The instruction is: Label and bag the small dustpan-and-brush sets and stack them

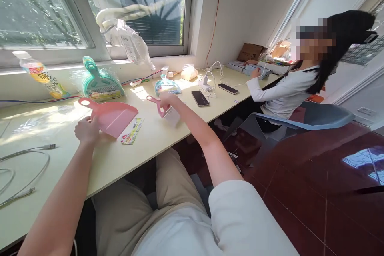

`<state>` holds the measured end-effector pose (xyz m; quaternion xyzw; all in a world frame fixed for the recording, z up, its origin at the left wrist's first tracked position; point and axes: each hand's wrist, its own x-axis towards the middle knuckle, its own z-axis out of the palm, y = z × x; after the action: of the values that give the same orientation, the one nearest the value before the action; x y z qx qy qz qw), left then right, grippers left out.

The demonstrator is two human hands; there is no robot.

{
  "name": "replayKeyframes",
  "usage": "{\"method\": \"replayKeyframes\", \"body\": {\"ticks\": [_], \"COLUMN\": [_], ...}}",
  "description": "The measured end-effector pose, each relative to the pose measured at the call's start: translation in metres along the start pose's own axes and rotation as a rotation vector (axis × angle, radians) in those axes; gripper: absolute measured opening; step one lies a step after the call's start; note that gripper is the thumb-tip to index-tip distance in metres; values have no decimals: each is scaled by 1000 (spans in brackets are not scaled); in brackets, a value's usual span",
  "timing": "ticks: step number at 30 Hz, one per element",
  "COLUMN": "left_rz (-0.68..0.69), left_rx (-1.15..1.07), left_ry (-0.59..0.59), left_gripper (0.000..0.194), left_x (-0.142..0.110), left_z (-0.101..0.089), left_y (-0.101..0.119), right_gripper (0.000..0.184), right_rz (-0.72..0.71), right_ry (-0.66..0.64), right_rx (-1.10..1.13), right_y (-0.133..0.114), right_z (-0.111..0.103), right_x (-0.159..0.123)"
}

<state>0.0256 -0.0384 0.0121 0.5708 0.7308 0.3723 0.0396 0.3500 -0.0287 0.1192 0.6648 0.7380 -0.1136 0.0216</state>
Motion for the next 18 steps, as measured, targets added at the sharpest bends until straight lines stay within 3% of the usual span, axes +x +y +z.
{"method": "replayKeyframes", "body": {"ticks": [1, 2, 5, 9, 13, 18], "left_rz": [-114, -142, -121, -150, -97, 57], "left_rx": [68, 98, 133, 202, 211, 135], "left_ry": [-33, -85, -176, -212, -291, -407], "left_gripper": [35, 35, 42, 42, 38, 46], "left_x": [-4, -8, -12, -10, -14, -25], "left_z": [-2, -5, -8, -7, -8, -9], "left_y": [2, 4, 8, 6, 3, 12], "right_gripper": [15, 16, 23, 26, 16, 12], "right_rz": [75, 97, 85, 63, 59, 44], "right_ry": [0, 1, 18, 78, 62, 139], "right_rx": [-34, -59, -112, -134, -63, 117], "right_y": [1, 0, -6, -2, 15, 29], "right_z": [11, 22, 46, 59, 67, 72], "right_x": [4, 7, 17, 27, 28, 33]}}
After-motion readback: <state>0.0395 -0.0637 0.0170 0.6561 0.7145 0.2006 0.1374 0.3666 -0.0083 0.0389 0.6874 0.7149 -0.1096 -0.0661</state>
